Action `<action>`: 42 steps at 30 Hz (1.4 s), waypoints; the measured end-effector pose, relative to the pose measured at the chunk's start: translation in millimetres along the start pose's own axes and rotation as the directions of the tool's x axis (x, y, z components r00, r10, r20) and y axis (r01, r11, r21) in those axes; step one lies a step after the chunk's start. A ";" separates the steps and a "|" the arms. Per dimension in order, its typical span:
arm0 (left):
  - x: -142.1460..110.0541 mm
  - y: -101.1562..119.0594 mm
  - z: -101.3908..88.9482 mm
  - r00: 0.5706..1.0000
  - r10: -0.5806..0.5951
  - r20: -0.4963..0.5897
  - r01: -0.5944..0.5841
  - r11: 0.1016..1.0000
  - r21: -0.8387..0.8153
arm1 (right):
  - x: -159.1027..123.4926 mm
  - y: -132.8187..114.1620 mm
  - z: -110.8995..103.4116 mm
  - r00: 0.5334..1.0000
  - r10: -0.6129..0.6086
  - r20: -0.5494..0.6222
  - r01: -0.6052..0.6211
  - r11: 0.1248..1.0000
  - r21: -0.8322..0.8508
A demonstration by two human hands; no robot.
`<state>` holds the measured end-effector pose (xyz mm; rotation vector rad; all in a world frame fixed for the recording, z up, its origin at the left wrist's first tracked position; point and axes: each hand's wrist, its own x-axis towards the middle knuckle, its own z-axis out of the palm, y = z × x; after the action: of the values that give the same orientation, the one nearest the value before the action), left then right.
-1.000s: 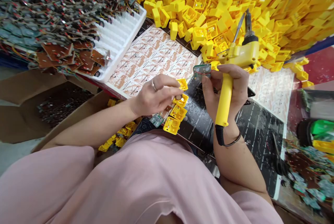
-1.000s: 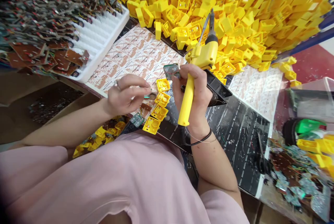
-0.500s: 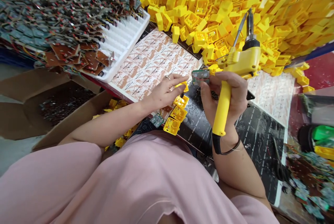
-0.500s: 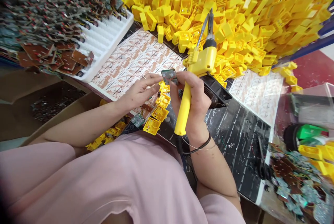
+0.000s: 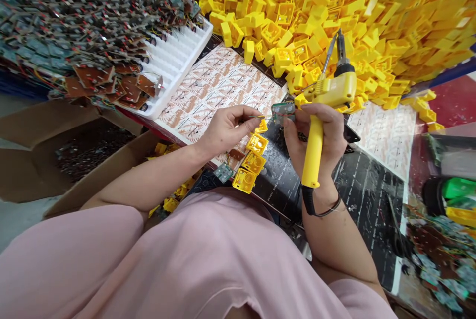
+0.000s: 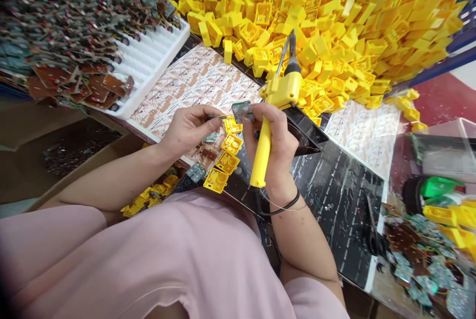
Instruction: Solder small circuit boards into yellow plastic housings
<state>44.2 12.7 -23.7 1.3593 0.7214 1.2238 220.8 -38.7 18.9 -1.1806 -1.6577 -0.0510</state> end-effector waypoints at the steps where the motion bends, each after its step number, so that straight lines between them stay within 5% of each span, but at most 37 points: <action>1: 0.4 0.9 -0.6 1.000 0.025 -0.018 -0.025 1.000 0.009 | -0.5 0.6 0.8 1.000 0.001 0.009 -0.001 1.000 0.010; 6: 6.1 7.6 -2.1 0.962 0.271 -0.019 -0.263 0.947 0.186 | -4.7 4.0 5.8 0.998 0.033 0.061 -0.037 0.998 0.060; 10: 14.0 12.3 -2.4 0.844 0.520 0.132 -0.527 0.757 0.387 | -7.0 5.1 9.0 0.997 0.045 0.063 -0.049 0.997 0.064; 13: 16.9 15.1 -2.0 0.769 0.592 0.239 -0.619 0.599 0.508 | -7.5 5.4 9.7 0.994 0.053 0.096 -0.059 0.997 0.052; 16: 16.6 16.6 -0.1 0.745 0.604 0.283 -0.641 0.531 0.554 | -8.4 6.0 10.5 0.991 0.069 0.113 -0.076 0.996 0.054; 20: 15.8 17.8 2.1 0.833 0.500 0.238 -0.542 0.648 0.535 | -11.2 7.4 13.0 0.987 0.093 0.131 -0.101 0.993 0.055; 26: 20.1 18.0 -3.6 0.957 0.165 0.240 -0.262 0.849 0.458 | -14.7 8.5 15.0 0.984 0.064 0.169 -0.073 0.996 0.046; 29: 19.8 14.2 -8.6 0.967 0.111 0.228 -0.203 0.879 0.431 | -15.4 7.1 17.4 0.980 0.086 0.178 -0.102 0.991 0.084; 33: 16.7 10.3 -13.2 0.983 0.173 0.069 -0.186 0.920 0.346 | -17.5 7.7 22.7 0.955 0.211 0.208 -0.243 0.960 0.140; 36: 19.1 12.5 -21.0 0.997 0.077 0.017 -0.079 0.969 0.233 | -17.8 15.1 25.3 0.937 0.205 0.284 -0.230 0.971 0.060; 39: 28.2 15.3 -37.8 0.997 -0.029 0.069 0.014 0.978 0.207 | -13.7 30.3 27.3 0.913 0.141 0.384 -0.117 0.989 -0.085; 42: 38.1 11.8 -53.7 0.968 -0.110 0.226 0.014 0.921 0.388 | -7.4 47.5 33.6 0.848 0.092 0.521 -0.017 0.989 -0.147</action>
<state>1.9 62.9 -10.7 1.7605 0.8506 0.8683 230.3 -0.9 -25.0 -1.4340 -2.1250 0.2202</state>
